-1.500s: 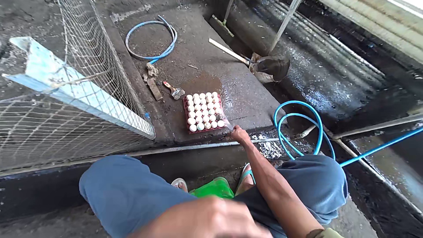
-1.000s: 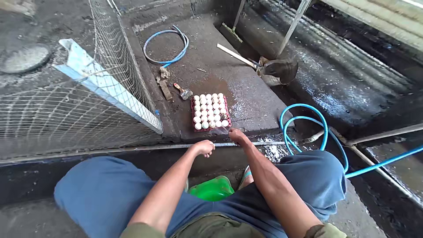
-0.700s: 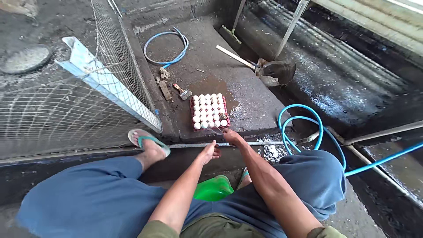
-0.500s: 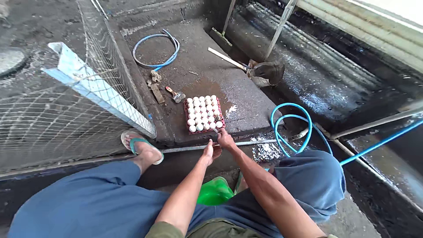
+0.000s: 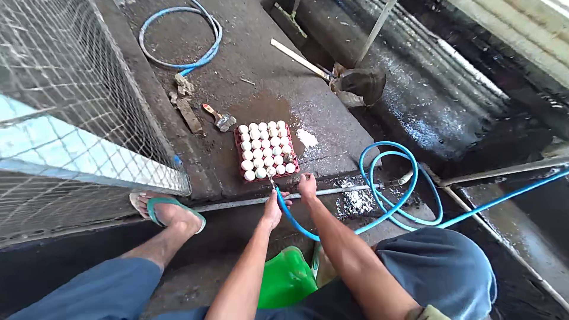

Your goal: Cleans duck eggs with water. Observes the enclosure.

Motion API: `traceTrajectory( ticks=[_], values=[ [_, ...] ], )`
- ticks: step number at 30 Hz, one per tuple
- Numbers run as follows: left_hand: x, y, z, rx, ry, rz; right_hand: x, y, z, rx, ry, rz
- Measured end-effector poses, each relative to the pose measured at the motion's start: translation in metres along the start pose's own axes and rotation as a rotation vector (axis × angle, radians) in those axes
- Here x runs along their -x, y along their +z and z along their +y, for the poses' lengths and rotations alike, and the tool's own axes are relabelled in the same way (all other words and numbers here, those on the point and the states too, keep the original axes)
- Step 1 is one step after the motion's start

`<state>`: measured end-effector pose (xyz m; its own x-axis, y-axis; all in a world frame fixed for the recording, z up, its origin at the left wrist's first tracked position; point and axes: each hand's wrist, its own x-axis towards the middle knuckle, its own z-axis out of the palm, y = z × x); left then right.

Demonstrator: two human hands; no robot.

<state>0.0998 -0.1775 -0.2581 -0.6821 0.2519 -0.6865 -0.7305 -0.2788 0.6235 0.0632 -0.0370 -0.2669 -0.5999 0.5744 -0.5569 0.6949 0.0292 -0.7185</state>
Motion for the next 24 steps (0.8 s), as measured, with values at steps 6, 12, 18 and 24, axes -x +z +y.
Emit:
traceTrajectory(
  ticks=[6, 12, 18, 24],
  values=[
    [-0.017, 0.009, 0.015, 0.010, 0.072, -0.003, -0.083, 0.021, -0.015, 0.410, -0.093, -0.286],
    [-0.043, 0.023, 0.014, 0.110, 0.101, 0.121, -0.097, 0.029, -0.004, 0.427, -0.082, -0.233],
    [-0.052, 0.033, 0.029, 0.049, -0.152, 0.218, -0.060, 0.021, 0.018, -0.142, -0.210, -0.270],
    [-0.038, 0.034, 0.032, 0.008, -0.038, 0.176, -0.005, -0.006, -0.024, 0.337, -0.525, -0.558]
  ],
)
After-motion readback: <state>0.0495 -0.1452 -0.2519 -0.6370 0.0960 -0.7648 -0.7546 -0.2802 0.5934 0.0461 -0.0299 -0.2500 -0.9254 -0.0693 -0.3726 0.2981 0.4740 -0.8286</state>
